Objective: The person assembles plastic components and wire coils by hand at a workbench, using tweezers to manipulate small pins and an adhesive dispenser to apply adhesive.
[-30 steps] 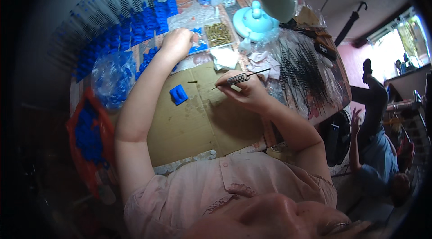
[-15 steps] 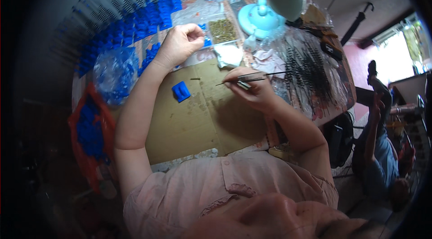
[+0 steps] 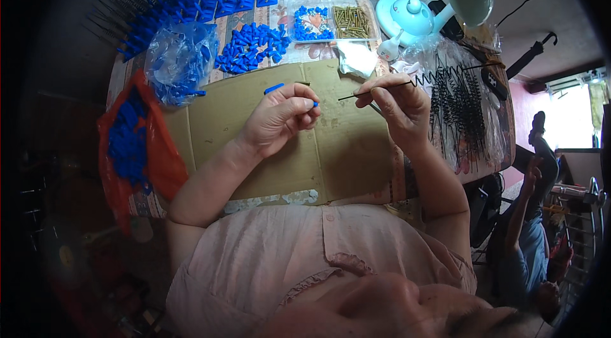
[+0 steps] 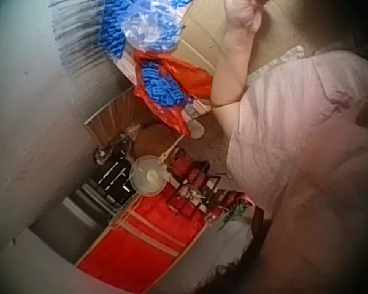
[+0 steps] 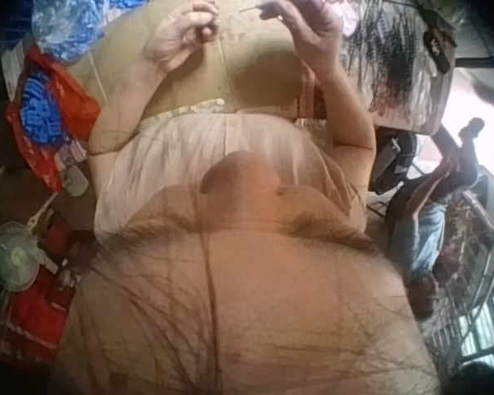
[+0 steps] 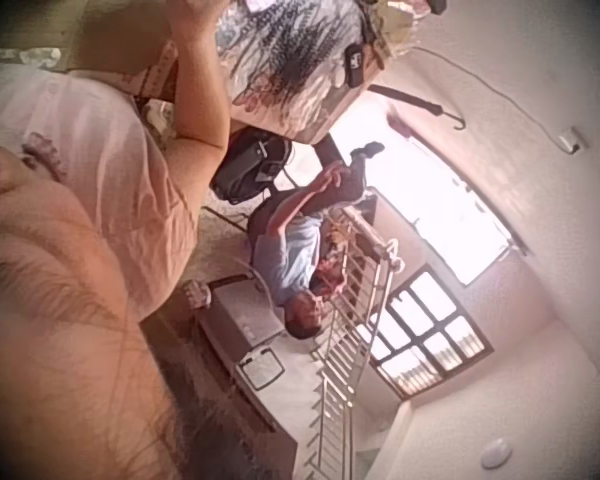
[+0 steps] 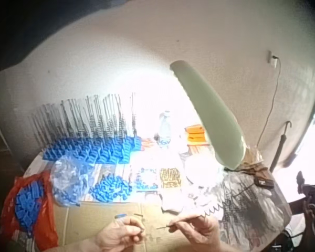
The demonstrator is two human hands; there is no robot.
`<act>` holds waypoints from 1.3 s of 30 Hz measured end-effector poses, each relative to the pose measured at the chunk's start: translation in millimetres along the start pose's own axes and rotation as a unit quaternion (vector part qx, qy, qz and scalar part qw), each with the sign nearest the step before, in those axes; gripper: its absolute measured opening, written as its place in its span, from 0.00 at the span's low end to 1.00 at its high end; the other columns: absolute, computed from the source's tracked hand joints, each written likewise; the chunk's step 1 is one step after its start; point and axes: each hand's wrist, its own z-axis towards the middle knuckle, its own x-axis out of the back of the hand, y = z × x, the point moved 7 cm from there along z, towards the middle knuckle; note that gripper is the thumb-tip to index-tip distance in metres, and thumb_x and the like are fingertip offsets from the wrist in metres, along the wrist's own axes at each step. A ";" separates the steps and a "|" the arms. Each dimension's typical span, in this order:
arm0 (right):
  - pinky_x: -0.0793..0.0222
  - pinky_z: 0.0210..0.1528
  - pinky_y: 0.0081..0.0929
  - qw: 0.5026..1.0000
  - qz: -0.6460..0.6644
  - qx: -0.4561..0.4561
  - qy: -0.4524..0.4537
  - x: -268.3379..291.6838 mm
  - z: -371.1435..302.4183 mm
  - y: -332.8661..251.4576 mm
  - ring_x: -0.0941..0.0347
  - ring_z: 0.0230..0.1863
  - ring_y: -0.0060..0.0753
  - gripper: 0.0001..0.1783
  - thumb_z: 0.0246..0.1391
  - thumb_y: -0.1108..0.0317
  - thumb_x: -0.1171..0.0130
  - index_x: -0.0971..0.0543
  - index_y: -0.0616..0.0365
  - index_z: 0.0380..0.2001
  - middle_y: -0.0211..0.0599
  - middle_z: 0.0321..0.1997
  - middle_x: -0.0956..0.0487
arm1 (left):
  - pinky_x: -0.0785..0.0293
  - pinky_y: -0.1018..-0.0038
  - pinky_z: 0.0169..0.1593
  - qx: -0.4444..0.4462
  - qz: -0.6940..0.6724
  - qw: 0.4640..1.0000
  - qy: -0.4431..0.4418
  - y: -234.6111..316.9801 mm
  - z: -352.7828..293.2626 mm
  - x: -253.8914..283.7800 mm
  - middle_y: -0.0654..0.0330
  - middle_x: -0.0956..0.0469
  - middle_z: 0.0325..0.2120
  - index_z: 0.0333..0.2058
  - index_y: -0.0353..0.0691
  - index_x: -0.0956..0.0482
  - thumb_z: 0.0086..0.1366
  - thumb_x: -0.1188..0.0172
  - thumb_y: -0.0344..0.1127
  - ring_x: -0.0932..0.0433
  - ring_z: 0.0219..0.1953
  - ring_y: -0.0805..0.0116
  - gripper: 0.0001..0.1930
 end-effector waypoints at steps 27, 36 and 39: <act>0.27 0.34 0.25 0.973 -0.191 0.114 -0.067 -21.7 -6.4 -15.0 0.22 0.33 0.31 0.09 0.50 0.84 0.45 0.26 0.62 0.35 0.42 0.33 0.21 | 0.29 0.77 0.40 0.059 -0.165 0.984 -0.041 -35.0 -2.2 -12.1 0.62 0.25 0.33 0.41 0.38 0.28 0.64 0.46 0.29 0.28 0.32 0.77 0.08; 0.28 0.35 0.32 0.958 -0.222 0.147 -0.109 -28.6 -7.6 -20.9 0.22 0.33 0.42 0.12 0.47 0.85 0.44 0.28 0.63 0.36 0.46 0.33 0.21 | 0.27 0.76 0.43 0.042 -0.163 0.984 -0.065 -37.6 -1.0 -9.8 0.61 0.24 0.36 0.42 0.38 0.27 0.64 0.46 0.30 0.26 0.34 0.76 0.08; 0.28 0.35 0.32 0.957 -0.222 0.150 -0.108 -29.2 -7.6 -21.8 0.22 0.33 0.43 0.12 0.46 0.85 0.44 0.28 0.63 0.35 0.46 0.32 0.21 | 0.27 0.76 0.43 0.035 -0.152 0.985 -0.077 -36.8 -0.8 -11.8 0.62 0.24 0.36 0.43 0.39 0.27 0.65 0.46 0.30 0.26 0.34 0.77 0.08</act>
